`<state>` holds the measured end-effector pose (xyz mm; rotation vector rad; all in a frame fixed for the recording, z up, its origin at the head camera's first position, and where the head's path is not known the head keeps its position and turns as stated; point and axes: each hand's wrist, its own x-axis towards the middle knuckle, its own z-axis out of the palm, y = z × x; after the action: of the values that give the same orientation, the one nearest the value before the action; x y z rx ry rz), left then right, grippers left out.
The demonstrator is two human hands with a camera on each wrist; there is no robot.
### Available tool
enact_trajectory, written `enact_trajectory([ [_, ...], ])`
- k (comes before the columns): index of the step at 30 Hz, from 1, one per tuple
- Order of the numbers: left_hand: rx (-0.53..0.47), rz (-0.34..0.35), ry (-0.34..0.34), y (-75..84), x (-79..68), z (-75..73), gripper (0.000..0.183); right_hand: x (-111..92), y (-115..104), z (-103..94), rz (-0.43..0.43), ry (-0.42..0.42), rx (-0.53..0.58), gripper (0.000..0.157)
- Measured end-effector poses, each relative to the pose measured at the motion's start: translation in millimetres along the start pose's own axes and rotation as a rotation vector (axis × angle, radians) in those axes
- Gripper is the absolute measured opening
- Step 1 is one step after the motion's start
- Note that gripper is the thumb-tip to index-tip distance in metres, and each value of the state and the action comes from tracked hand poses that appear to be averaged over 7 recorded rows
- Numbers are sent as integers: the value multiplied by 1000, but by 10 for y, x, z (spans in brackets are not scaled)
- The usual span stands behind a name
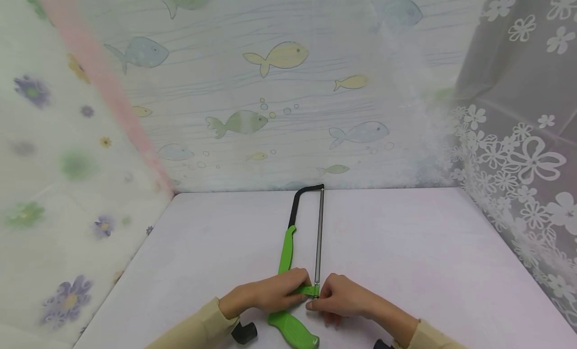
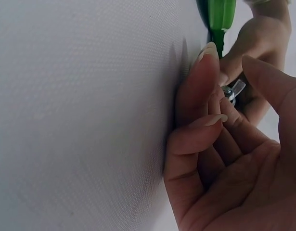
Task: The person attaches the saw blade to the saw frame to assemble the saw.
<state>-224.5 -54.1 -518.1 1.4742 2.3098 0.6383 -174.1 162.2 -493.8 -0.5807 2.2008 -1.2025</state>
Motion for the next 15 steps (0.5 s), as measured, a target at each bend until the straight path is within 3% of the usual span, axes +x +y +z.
enact_trajectory([
  [15,-12,-4,-1,10,-3,-4,7,10,-11,7,9,6,-5,44],
])
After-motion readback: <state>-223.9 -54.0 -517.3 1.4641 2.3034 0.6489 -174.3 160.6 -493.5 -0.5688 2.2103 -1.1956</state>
